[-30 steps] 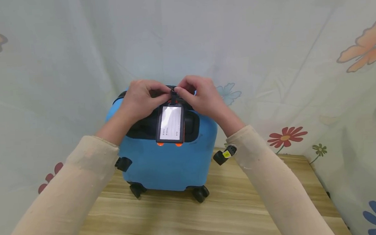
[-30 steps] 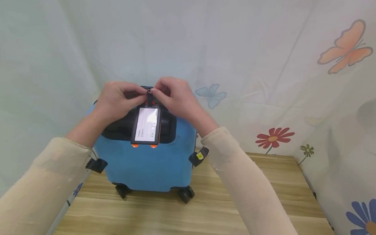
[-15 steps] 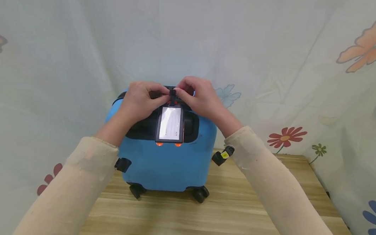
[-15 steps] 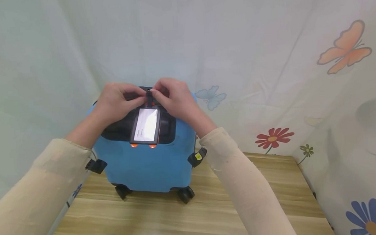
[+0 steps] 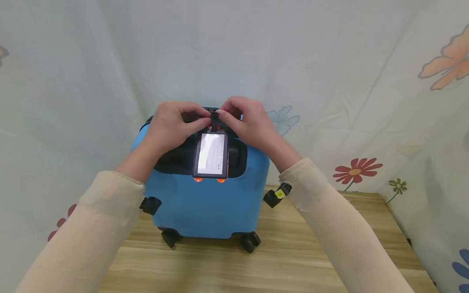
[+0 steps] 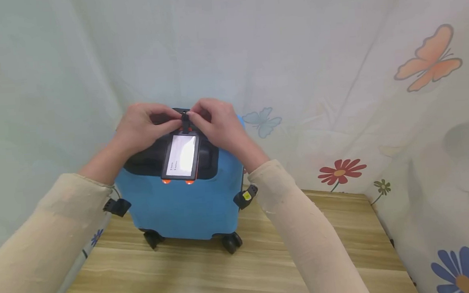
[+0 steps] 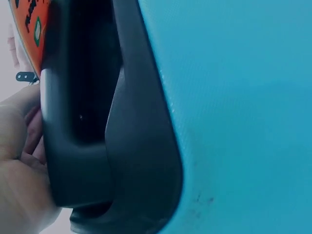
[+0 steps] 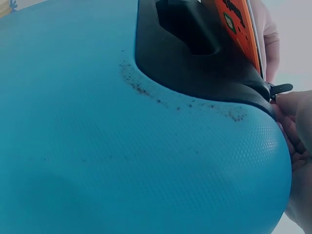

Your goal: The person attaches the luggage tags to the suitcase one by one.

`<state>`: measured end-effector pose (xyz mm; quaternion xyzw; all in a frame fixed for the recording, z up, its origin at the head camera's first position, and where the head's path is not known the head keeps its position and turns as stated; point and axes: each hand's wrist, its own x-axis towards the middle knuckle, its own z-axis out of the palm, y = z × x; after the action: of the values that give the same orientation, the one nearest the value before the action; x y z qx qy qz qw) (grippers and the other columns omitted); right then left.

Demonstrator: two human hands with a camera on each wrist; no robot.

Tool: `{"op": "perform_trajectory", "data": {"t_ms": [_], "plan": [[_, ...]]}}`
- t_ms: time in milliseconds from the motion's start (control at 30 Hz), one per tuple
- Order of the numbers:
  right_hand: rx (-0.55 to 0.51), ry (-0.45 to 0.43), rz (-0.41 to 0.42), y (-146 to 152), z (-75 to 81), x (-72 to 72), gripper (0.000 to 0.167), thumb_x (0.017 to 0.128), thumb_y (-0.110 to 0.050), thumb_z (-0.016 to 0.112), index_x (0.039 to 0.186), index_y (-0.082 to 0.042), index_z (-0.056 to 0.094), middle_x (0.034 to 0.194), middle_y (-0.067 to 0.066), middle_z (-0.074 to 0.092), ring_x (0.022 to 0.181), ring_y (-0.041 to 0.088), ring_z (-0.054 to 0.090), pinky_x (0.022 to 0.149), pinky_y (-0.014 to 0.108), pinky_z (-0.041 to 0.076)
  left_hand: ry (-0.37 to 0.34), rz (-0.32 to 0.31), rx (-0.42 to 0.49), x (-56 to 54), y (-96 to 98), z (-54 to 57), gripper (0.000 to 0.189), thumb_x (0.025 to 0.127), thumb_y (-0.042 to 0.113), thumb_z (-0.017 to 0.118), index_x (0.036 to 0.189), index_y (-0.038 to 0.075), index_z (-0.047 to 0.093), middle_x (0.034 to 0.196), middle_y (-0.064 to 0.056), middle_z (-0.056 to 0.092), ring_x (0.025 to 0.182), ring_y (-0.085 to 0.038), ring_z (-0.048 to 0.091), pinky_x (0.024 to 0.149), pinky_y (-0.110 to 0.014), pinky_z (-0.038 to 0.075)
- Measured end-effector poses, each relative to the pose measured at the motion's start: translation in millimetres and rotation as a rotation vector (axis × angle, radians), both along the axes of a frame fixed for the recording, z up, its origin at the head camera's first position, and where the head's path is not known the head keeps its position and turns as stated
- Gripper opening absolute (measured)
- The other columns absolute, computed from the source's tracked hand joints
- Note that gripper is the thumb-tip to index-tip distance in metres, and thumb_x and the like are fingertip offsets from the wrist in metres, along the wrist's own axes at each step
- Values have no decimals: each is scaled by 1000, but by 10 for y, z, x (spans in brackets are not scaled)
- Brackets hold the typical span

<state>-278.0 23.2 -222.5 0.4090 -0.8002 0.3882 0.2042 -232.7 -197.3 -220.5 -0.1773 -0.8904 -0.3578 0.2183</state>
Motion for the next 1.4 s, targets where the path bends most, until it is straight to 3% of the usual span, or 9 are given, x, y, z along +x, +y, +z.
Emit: {"op": "perform_trajectory", "data": {"t_ms": [167, 333, 467, 600, 1100, 1400], "plan": [[-1, -9, -6, -10, -3, 21, 13, 105, -14, 70, 106, -2, 76, 93, 9, 72, 79, 21, 59, 72, 32, 48, -58, -34, 61, 72, -93, 96, 21, 97, 17, 82, 115, 6, 82, 111, -11, 80, 98, -24, 76, 89, -28, 59], [-4, -26, -13, -5, -2, 29, 14, 105, -15, 70, 106, -3, 76, 94, 9, 71, 81, 21, 59, 74, 32, 48, -86, -44, 24, 138, -155, 215, 24, 97, 17, 81, 118, 5, 81, 114, -12, 79, 106, -24, 73, 102, -42, 59], [-16, -23, -15, 2, -5, 21, 13, 105, -14, 70, 104, -2, 76, 93, 9, 72, 80, 21, 60, 74, 32, 48, -106, -39, -29, 160, -142, 270, 24, 98, 21, 81, 118, 7, 81, 113, -11, 79, 107, -25, 72, 99, -45, 58], [-24, -18, -9, 6, -12, 13, 13, 104, -14, 71, 104, -2, 76, 93, 9, 73, 80, 21, 61, 74, 32, 49, -125, -42, -48, 156, -107, 285, 23, 98, 22, 80, 116, 8, 81, 110, -11, 80, 103, -27, 72, 93, -44, 56], [-58, -4, 11, -5, -62, 8, 14, 104, -14, 71, 106, -2, 76, 95, 9, 73, 80, 21, 60, 75, 32, 50, -219, -21, -37, 127, -61, 336, 23, 100, 26, 77, 116, 9, 80, 111, -10, 79, 101, -25, 68, 90, -43, 54], [-63, -9, 17, -8, -70, 12, 13, 104, -14, 71, 106, -2, 76, 94, 9, 72, 79, 20, 59, 74, 32, 49, -170, -21, -43, 147, -58, 282, 17, 100, 22, 77, 110, 8, 81, 103, -8, 80, 95, -23, 69, 85, -40, 53]]}}
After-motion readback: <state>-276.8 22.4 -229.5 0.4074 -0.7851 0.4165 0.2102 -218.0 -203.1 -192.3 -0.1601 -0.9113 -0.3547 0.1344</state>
